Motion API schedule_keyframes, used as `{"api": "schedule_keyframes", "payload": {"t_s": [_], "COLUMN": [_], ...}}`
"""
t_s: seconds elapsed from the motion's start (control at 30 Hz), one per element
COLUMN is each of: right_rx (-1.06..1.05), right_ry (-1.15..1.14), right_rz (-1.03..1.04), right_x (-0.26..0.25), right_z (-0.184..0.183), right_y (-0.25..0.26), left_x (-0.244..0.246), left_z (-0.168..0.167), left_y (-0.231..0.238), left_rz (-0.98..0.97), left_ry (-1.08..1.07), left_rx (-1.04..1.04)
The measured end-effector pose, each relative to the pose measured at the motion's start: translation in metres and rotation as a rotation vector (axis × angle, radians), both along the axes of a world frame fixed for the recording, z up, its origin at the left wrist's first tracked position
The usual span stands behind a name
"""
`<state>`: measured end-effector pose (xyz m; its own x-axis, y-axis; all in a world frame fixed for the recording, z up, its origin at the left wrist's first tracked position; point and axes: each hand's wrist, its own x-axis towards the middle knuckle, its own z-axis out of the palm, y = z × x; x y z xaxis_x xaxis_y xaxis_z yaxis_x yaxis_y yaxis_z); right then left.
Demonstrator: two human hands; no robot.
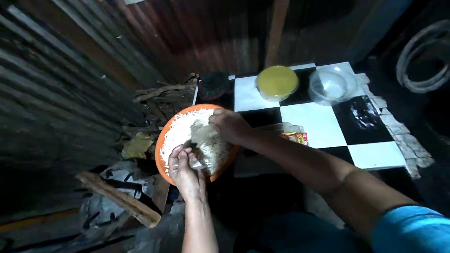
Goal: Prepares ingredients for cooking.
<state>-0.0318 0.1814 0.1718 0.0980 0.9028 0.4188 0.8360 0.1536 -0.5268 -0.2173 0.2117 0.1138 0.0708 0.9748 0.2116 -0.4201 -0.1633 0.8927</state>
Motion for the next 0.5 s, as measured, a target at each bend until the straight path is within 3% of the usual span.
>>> {"api": "schedule_keyframes", "payload": {"t_s": [0.1,0.13,0.23,0.27,0.33,0.4,0.5], "right_rx": [0.332,0.279,-0.225,-0.302,-0.319,-0.249,-0.204], "right_ry": [0.277,0.490,1.417,1.620,1.722,1.594,1.411], "right_rz": [-0.088,-0.090,-0.034,-0.006,0.072,0.068,-0.170], "right_x": [-0.001,-0.004,-0.003,-0.001,0.001,0.006,0.032], "right_z": [0.002,-0.006,-0.038,-0.046,-0.050,-0.050,-0.054], "right_y": [-0.010,-0.015,-0.031,-0.039,-0.067,-0.098,-0.139], "left_x": [0.007,0.012,0.034,0.043,0.063,0.085,0.118], "left_z": [-0.003,-0.006,-0.015,-0.018,-0.024,-0.026,-0.052], "left_y": [-0.005,-0.008,-0.014,-0.018,-0.034,-0.055,-0.069], "left_rz": [0.007,0.005,-0.046,-0.065,-0.114,-0.201,-0.404], "left_ry": [-0.013,-0.009,0.022,0.045,0.112,0.229,0.330], "left_rx": [0.039,0.058,0.213,0.283,0.390,0.456,0.566]}}
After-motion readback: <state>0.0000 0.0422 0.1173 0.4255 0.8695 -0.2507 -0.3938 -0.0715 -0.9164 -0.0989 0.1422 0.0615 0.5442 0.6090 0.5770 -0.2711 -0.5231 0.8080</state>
